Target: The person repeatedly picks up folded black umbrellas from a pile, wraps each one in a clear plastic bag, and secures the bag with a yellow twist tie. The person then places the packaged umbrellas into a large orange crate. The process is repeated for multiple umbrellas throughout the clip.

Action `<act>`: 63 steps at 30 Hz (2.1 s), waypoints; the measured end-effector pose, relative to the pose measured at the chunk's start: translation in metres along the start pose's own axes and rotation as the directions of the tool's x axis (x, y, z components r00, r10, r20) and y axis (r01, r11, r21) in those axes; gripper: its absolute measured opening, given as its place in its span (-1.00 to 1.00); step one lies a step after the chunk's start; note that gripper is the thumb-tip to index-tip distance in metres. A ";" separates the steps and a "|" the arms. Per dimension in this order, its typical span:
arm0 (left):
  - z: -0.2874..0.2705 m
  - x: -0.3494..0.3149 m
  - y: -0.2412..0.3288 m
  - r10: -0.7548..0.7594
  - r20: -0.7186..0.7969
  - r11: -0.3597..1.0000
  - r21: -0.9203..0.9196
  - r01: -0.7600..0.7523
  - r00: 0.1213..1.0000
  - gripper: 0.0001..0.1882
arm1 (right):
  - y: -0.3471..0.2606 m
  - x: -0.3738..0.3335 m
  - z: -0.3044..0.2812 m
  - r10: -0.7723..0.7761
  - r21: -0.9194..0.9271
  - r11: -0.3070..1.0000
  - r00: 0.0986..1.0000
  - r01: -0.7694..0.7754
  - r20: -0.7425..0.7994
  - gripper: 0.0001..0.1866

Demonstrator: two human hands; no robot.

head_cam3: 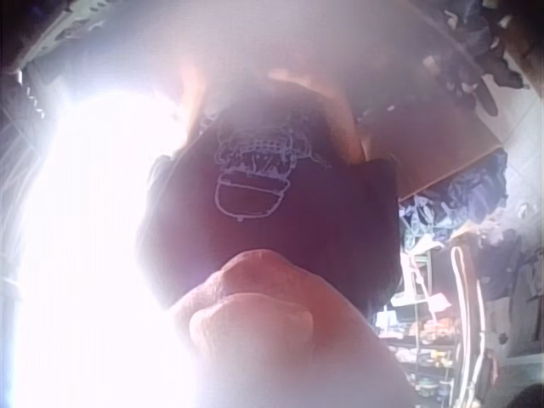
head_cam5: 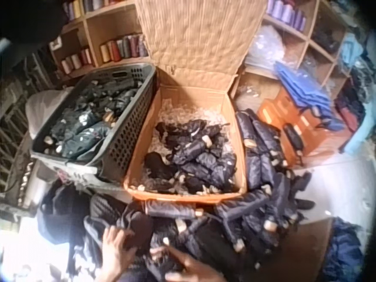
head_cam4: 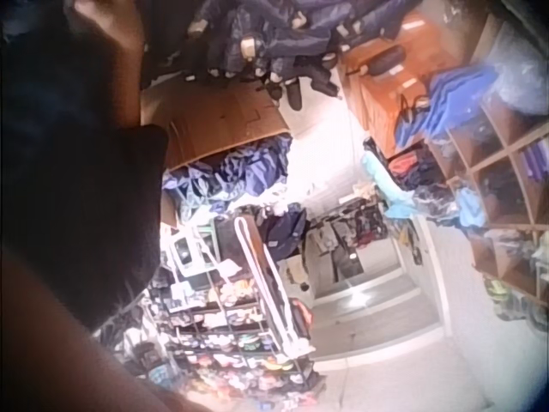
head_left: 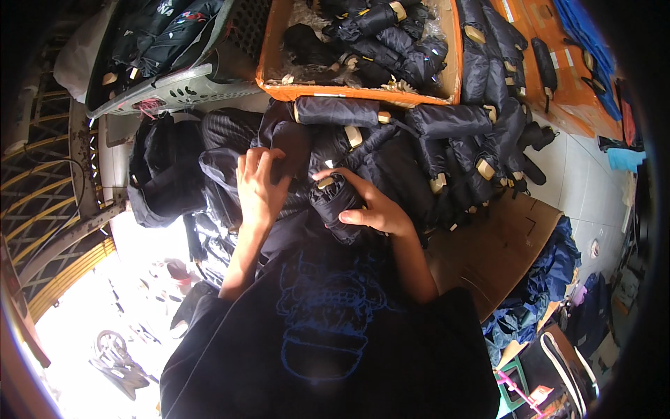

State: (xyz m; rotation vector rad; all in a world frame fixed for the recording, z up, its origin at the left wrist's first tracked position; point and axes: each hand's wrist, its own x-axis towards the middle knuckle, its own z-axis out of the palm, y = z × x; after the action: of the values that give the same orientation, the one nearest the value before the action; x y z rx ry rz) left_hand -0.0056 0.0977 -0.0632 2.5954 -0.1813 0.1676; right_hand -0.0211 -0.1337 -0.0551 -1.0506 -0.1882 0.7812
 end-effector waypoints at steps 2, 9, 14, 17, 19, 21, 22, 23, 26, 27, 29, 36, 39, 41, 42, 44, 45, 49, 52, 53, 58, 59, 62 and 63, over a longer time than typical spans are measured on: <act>0.000 0.001 -0.009 0.045 0.016 0.998 -0.041 -0.045 0.999 -0.65 | 0.005 -0.004 -0.001 0.058 0.041 0.998 0.998 -0.057 -0.010 -0.30; 0.010 -0.002 0.013 -0.183 0.042 0.951 -0.244 0.188 0.982 -0.78 | 0.004 0.000 0.023 -0.068 0.681 0.732 0.997 0.034 0.024 -0.31; 0.016 -0.007 0.020 -0.207 0.106 0.940 -0.254 0.227 0.973 -0.81 | 0.016 0.002 0.023 0.034 -0.055 0.997 0.970 -0.049 -0.242 -0.34; 0.016 -0.003 0.026 -0.235 0.079 0.940 -0.237 0.247 0.969 -0.82 | 0.017 -0.006 0.027 -0.043 -0.361 0.926 0.917 -0.113 -0.397 -0.37; 0.016 -0.003 0.025 -0.228 0.067 0.935 -0.264 0.238 0.971 -0.83 | 0.016 -0.007 0.025 -0.072 -0.437 0.891 0.915 -0.120 -0.397 -0.36; 0.015 -0.004 0.025 -0.214 0.060 0.938 -0.266 0.222 0.975 -0.83 | 0.015 -0.006 0.025 -0.106 -0.441 0.894 0.923 -0.074 -0.369 -0.34; 0.015 -0.005 0.025 -0.204 0.057 0.944 -0.254 0.212 0.977 -0.83 | 0.016 -0.005 0.024 -0.128 -0.406 0.913 0.931 -0.024 -0.341 -0.32; 0.016 -0.006 0.024 -0.193 0.054 0.949 -0.243 0.200 0.980 -0.84 | 0.017 -0.005 0.024 -0.151 -0.371 0.928 0.937 0.026 -0.314 -0.30; 0.018 -0.006 0.023 -0.181 0.060 0.944 -0.269 0.191 0.982 -0.84 | 0.014 -0.008 0.019 -0.146 -0.431 0.901 0.967 0.044 -0.207 -0.34; 0.018 -0.007 0.023 -0.179 0.050 0.942 -0.279 0.185 0.983 -0.84 | 0.016 -0.007 0.019 -0.126 -0.394 0.919 0.959 0.017 -0.253 -0.36; 0.018 -0.010 0.020 -0.176 0.027 0.938 -0.299 0.176 0.984 -0.84 | 0.021 -0.003 0.021 -0.080 -0.315 0.949 0.937 -0.034 -0.341 -0.42; 0.010 -0.016 0.030 -0.204 0.145 0.893 -0.378 0.245 0.968 -0.79 | 0.022 -0.002 0.021 -0.092 -0.282 0.958 0.888 -0.044 -0.451 -0.49; 0.008 -0.019 0.034 -0.190 0.103 0.898 -0.384 0.215 0.976 -0.79 | 0.029 0.000 0.024 -0.224 -0.402 0.915 0.871 0.034 -0.438 -0.48; 0.010 -0.021 0.032 -0.106 0.007 0.936 -0.336 0.102 0.994 -0.80 | 0.026 -0.001 0.026 -0.241 -0.466 0.885 0.873 0.018 -0.425 -0.47; 0.009 -0.021 0.032 -0.122 0.023 0.933 -0.339 0.122 0.992 -0.82 | 0.025 -0.002 0.028 -0.249 -0.498 0.867 0.873 0.009 -0.419 -0.47; 0.004 -0.022 0.033 -0.151 0.055 0.927 -0.340 0.160 0.987 -0.85 | 0.027 -0.003 0.031 -0.290 -0.548 0.836 0.863 0.018 -0.414 -0.51; 0.006 -0.024 0.030 -0.212 0.090 0.898 -0.376 0.231 0.973 -0.86 | 0.028 -0.003 0.033 -0.311 -0.573 0.819 0.857 0.023 -0.411 -0.53; 0.009 -0.031 0.029 -0.440 0.287 0.689 -0.500 0.525 0.851 -0.90 | 0.029 -0.002 0.034 -0.220 -0.468 0.883 0.862 -0.022 -0.456 -0.59; 0.002 -0.029 0.033 -0.484 0.333 0.654 -0.477 0.587 0.809 -0.90 | 0.033 -0.001 0.037 -0.280 -0.542 0.840 0.847 -0.011 -0.452 -0.62; 0.001 -0.030 0.034 -0.483 0.327 0.672 -0.456 0.583 0.813 -0.89 | 0.033 -0.001 0.037 -0.293 -0.543 0.840 0.840 -0.003 -0.458 -0.63; 0.001 -0.040 0.028 -0.155 0.043 0.908 -0.388 0.160 0.987 -0.83 | 0.031 -0.001 0.039 -0.371 -0.553 0.831 0.796 0.055 -0.479 -0.64; -0.002 -0.040 0.031 -0.115 0.022 0.921 -0.373 0.114 0.993 -0.82 | 0.034 0.000 0.039 -0.367 -0.528 0.847 0.791 0.066 -0.490 -0.64; -0.009 -0.040 0.042 -0.172 0.015 0.911 -0.377 0.165 0.985 -0.80 | 0.039 0.000 0.039 -0.369 -0.523 0.850 0.784 0.067 -0.499 -0.61; -0.009 -0.041 0.041 -0.153 0.022 0.919 -0.364 0.150 0.988 -0.80 | 0.040 0.001 0.039 -0.372 -0.533 0.844 0.783 0.062 -0.498 -0.60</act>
State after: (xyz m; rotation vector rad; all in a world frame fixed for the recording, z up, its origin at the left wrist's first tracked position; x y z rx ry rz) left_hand -0.0531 0.0714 -0.0413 2.2248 -0.0054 0.0774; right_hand -0.0593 -0.0951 -0.0681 -1.6811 0.0287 0.1452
